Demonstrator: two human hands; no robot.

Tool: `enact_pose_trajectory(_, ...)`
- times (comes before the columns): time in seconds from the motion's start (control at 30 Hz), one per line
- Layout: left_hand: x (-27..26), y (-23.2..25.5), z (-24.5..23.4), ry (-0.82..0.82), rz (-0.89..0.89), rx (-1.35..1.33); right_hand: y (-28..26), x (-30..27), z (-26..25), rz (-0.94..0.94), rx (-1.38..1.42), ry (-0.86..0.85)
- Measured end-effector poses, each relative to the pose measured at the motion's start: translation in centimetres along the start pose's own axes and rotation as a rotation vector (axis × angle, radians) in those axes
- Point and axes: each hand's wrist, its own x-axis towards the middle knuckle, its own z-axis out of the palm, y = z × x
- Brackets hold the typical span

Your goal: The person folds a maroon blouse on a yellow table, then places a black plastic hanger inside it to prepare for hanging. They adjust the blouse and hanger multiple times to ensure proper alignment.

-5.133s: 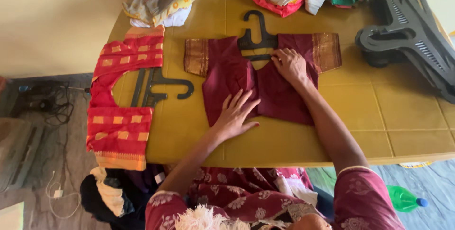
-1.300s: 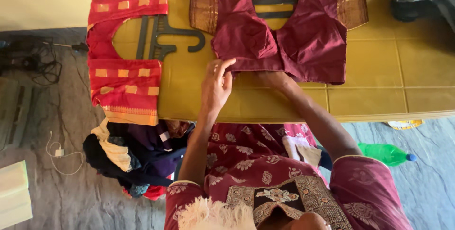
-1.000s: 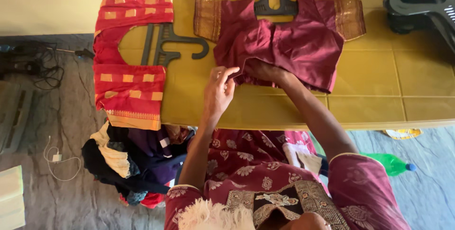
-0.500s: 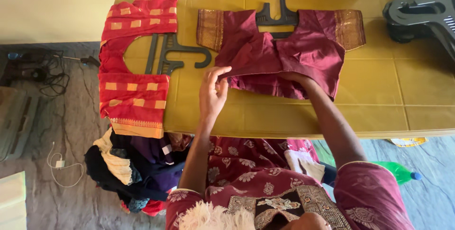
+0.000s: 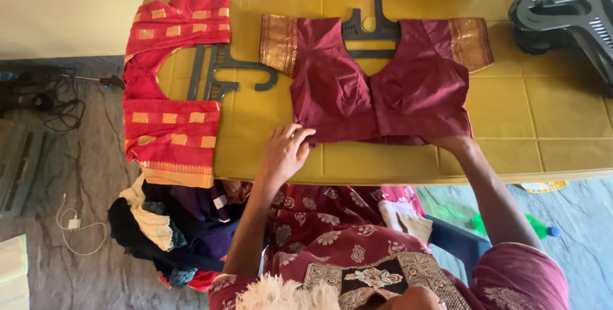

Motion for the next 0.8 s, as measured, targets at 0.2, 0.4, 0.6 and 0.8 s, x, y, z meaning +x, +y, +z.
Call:
enact_pose_trajectory(0.2,0.4,1.2,-2.2,-0.13,-0.014,0.039,-7.0,-12.9,-0.5,-0.412,-0.48,0.093)
enact_pose_trajectory(0.4,2.6,1.8,-3.1,-0.119,0.012,0.052,-15.0,-21.4,-5.7,-0.633,-0.197,0.028)
enact_pose_trajectory(0.6,10.7,2.5,0.8,-0.018,0.217,-0.188,-22.1,-24.9,-7.3,-1.13,0.131,0.011)
enact_pose_trajectory(0.8,20.7,-2.4,6.6,-0.029,0.014,-0.095,-26.8,-30.7,-9.9,-1.812,-0.107,-0.197)
